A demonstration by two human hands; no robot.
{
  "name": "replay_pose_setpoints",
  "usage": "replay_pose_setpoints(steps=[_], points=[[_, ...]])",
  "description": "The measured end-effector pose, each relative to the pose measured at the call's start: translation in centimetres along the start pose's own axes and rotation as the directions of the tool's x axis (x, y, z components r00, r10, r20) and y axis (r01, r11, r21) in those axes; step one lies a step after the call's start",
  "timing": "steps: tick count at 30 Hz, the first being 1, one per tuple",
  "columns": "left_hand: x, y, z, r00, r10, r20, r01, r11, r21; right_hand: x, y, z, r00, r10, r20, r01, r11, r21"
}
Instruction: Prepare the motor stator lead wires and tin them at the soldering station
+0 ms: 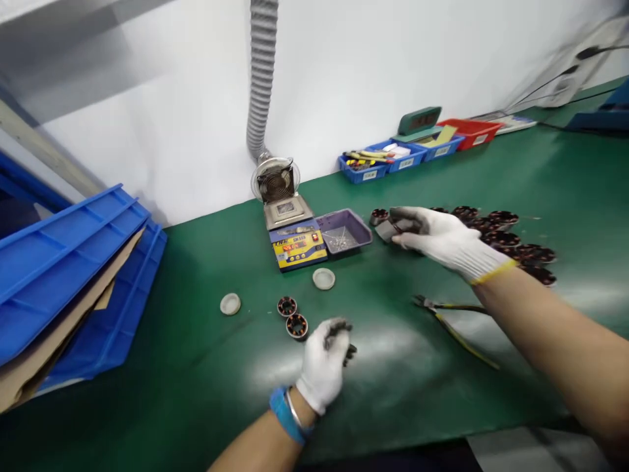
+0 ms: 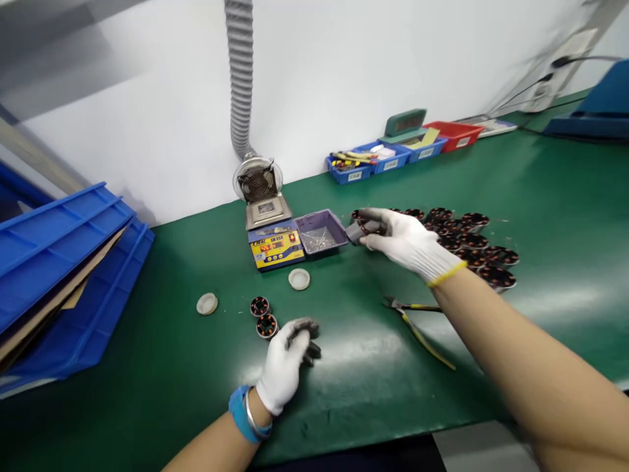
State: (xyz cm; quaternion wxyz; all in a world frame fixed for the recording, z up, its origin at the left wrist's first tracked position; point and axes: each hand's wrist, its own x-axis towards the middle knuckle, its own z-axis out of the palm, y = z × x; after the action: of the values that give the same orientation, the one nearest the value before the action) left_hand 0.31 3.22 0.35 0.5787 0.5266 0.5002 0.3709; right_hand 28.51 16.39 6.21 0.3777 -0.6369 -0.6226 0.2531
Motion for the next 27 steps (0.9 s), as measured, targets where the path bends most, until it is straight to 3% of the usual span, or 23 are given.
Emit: replay_pose_setpoints(steps=[2,4,5,6,8,11,14,17,21,23,25,27], points=[[0.1,0.1,-0.2,0.955,-0.183,0.233,0.245,0.930,-0.274,-5.1,-0.7,2.3,0.983,-0.019,0.180,0.000,0.994,0.105],[0.0,0.0,-0.3,0.855,-0.238,0.460,0.423,0.834,-0.355,-10.1,-1.5,4.7,0.897,-0.091,0.432,-0.007,0.976,0.219],[-0.2,0.0,-0.4,0.835,-0.239,0.496,0.451,0.813,-0.368,-12.1,-1.9,5.6,0.897,-0.145,0.417,0.060,0.976,0.211],[-0.4,-0.1,-0.4,0.842,-0.236,0.484,0.446,0.810,-0.381,-13.7,-2.4,6.3,0.911,-0.212,0.353,0.155,0.971,0.182],[-0.9,0.0,-0.3,0.906,-0.219,0.361,0.368,0.829,-0.420,-15.5,-3.3,7.1,0.912,-0.372,0.172,0.367,0.928,0.058],[-1.5,0.1,0.1,0.964,-0.170,0.202,0.249,0.844,-0.475,-15.8,-4.4,7.2,0.825,-0.555,0.100,0.564,0.818,-0.110],[-1.5,0.1,0.4,0.973,-0.132,0.189,0.214,0.820,-0.530,-15.5,-5.1,6.8,0.771,-0.629,0.102,0.636,0.746,-0.198],[-1.5,0.4,0.4,0.967,-0.106,0.232,0.231,0.751,-0.619,-15.0,-5.6,6.6,0.719,-0.695,0.007,0.669,0.689,-0.278],[-2.2,2.6,-0.7,0.958,-0.139,0.253,0.283,0.619,-0.733,-14.1,-6.8,6.3,0.688,-0.725,-0.031,0.695,0.671,-0.259],[-2.2,3.6,-1.4,0.968,-0.166,0.187,0.249,0.564,-0.788,-13.9,-7.8,6.2,0.693,-0.721,0.007,0.711,0.681,-0.175],[-1.9,3.6,-1.6,0.973,-0.199,0.120,0.214,0.562,-0.799,-13.8,-9.0,6.1,0.675,-0.735,0.072,0.738,0.668,-0.095],[-1.5,2.7,-1.5,0.946,-0.256,0.200,0.319,0.610,-0.726,-13.9,-9.9,5.9,0.602,-0.784,0.149,0.797,0.601,-0.056]])
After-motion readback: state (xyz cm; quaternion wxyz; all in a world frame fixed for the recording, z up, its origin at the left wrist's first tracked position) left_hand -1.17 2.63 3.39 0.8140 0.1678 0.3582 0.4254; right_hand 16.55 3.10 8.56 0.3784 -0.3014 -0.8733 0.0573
